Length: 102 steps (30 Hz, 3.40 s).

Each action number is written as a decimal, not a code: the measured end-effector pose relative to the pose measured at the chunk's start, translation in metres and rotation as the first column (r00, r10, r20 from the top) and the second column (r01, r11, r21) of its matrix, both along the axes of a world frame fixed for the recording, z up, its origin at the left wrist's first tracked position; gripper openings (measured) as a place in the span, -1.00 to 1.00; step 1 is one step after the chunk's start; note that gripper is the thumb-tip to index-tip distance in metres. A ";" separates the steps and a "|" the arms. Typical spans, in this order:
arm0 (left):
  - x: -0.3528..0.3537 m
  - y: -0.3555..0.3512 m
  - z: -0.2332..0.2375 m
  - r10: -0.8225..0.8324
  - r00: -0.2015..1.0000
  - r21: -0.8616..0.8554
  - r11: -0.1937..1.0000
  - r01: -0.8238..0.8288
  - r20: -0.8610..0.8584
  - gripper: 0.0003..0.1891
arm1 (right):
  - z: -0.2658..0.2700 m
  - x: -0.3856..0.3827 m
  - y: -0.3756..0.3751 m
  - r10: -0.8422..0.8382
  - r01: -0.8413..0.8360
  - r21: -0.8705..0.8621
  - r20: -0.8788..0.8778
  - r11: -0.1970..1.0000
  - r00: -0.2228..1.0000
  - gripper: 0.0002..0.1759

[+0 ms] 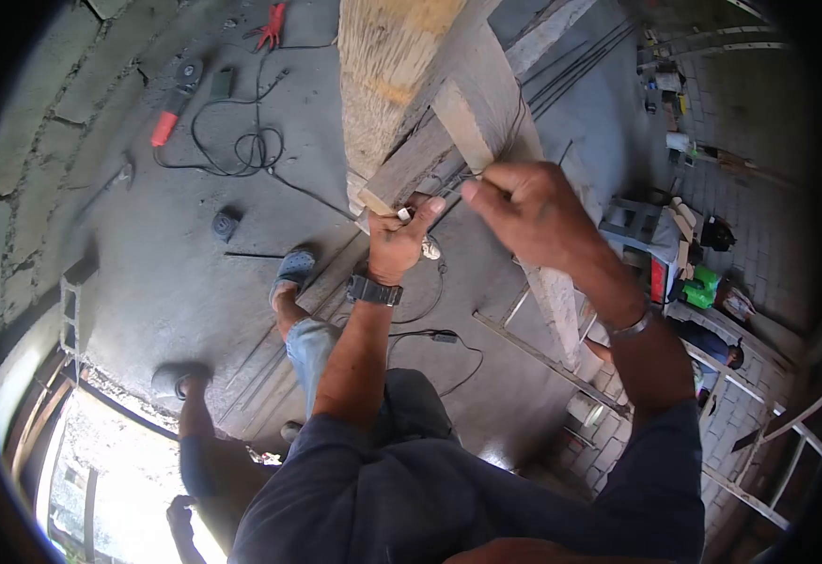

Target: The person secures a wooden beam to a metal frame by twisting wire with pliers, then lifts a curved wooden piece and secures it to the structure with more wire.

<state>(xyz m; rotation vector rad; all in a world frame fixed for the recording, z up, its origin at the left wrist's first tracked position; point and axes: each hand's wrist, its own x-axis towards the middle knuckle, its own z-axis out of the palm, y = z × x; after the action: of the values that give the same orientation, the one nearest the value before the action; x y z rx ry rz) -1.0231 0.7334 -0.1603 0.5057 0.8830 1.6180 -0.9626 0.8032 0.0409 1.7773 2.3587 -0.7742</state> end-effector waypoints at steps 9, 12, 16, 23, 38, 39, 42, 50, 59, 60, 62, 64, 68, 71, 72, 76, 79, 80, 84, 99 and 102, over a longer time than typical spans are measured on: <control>-0.019 -0.008 0.005 -0.102 0.994 -0.080 0.992 0.099 -0.040 -0.82 | 0.006 0.017 0.003 -0.069 0.068 -0.127 -0.007 0.990 0.998 -0.59; -0.017 -0.007 0.004 -0.079 0.997 -0.073 0.994 0.078 -0.008 -0.82 | -0.002 0.032 0.002 -0.171 0.164 -0.126 -0.047 0.978 0.984 -0.59; -0.026 -0.014 0.008 -0.179 0.980 -0.097 0.981 0.171 -0.086 -0.82 | -0.010 0.045 0.001 -0.138 0.133 -0.053 -0.095 0.990 0.986 -0.61; -0.051 -0.026 0.066 -0.272 0.947 -0.388 0.865 0.319 0.173 -0.84 | -0.017 0.051 -0.022 0.043 -0.006 0.216 -0.168 0.976 0.985 -0.67; -0.087 0.003 0.120 -0.597 0.793 -0.623 0.669 0.406 -0.125 -0.84 | -0.109 0.043 -0.089 -0.436 0.582 -0.245 -0.875 0.775 0.213 -0.79; -0.086 0.005 0.122 -0.612 0.777 -0.633 0.663 0.401 -0.149 -0.84 | -0.121 0.040 -0.088 -0.437 0.590 -0.259 -0.882 0.765 0.179 -0.79; -0.085 0.007 0.125 -0.641 0.753 -0.706 0.602 0.373 -0.149 -0.84 | -0.171 0.031 -0.088 -0.324 0.561 -0.413 -0.911 0.717 -0.257 -0.81; -0.067 0.018 0.165 -0.484 0.861 -0.788 0.587 0.186 -0.158 -0.76 | -0.245 0.004 -0.052 -0.301 -0.107 -0.368 -0.526 0.924 -0.795 -0.82; -0.063 0.014 0.153 -0.650 0.664 -0.696 0.667 0.266 -0.370 -0.70 | -0.234 0.009 -0.074 -0.456 -0.186 -0.504 -0.487 0.843 -0.745 -0.69; -0.067 0.012 0.146 -0.630 0.639 -0.653 0.714 0.253 -0.441 -0.65 | -0.216 0.020 -0.079 -0.521 -0.133 -0.599 -0.541 0.790 -0.660 -0.61; -0.077 0.004 0.137 -0.575 0.656 -0.578 0.777 0.251 -0.488 -0.53 | -0.191 0.036 -0.097 -0.630 0.002 -0.730 -0.591 0.683 -0.504 -0.35; -0.076 -0.009 0.148 -0.518 0.701 -0.558 0.805 0.204 -0.491 -0.50 | -0.187 0.048 -0.129 -0.681 0.114 -0.729 -0.676 0.675 -0.282 -0.34; -0.087 -0.044 0.148 -0.406 0.802 -0.593 0.801 0.081 -0.439 -0.40 | -0.150 0.031 -0.215 -0.381 0.019 -0.426 -0.788 0.905 0.483 -0.22; -0.075 -0.071 0.151 -0.345 0.915 -0.681 0.723 0.117 -0.209 -0.36 | -0.092 0.019 -0.240 -0.178 -0.091 -0.391 -0.600 0.916 0.780 -0.18; -0.068 -0.078 0.152 -0.331 0.915 -0.655 0.749 0.106 -0.231 -0.38 | -0.103 0.014 -0.255 -0.331 -0.012 -0.441 -0.690 0.897 0.644 -0.23; -0.051 -0.091 0.160 -0.319 0.922 -0.595 0.793 0.133 -0.218 -0.39 | -0.088 0.030 -0.265 -0.452 0.158 -0.459 -0.650 0.874 0.611 -0.38; -0.041 -0.096 0.164 -0.349 0.922 -0.580 0.792 0.193 -0.170 -0.35 | -0.079 0.047 -0.266 -0.397 0.235 -0.321 -0.715 0.918 0.575 -0.44; -0.039 -0.097 0.165 -0.395 0.906 -0.574 0.782 0.244 -0.153 -0.33 | -0.076 0.052 -0.263 -0.381 0.218 -0.318 -0.668 0.923 0.639 -0.54; -0.043 -0.094 0.164 -0.461 0.882 -0.558 0.759 0.336 -0.095 -0.24 | -0.062 0.070 -0.257 -0.610 -0.077 -0.741 -0.603 0.667 0.514 -0.69; -0.075 -0.068 0.125 -0.633 0.678 -0.527 0.747 0.406 -0.375 -0.69 | -0.060 0.070 -0.217 -0.592 0.522 -0.292 -0.506 0.802 0.627 -0.59; -0.059 -0.048 0.135 -0.578 0.619 -0.483 0.807 0.339 -0.532 -0.65 | -0.045 0.065 -0.200 -0.774 0.417 -0.657 -0.479 0.629 0.413 -0.63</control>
<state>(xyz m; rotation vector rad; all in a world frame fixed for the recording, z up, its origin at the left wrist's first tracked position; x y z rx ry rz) -1.0819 0.6852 -0.0251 1.0072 1.3891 0.7454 -0.8972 0.6034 -0.0037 2.3932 1.3827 -2.3275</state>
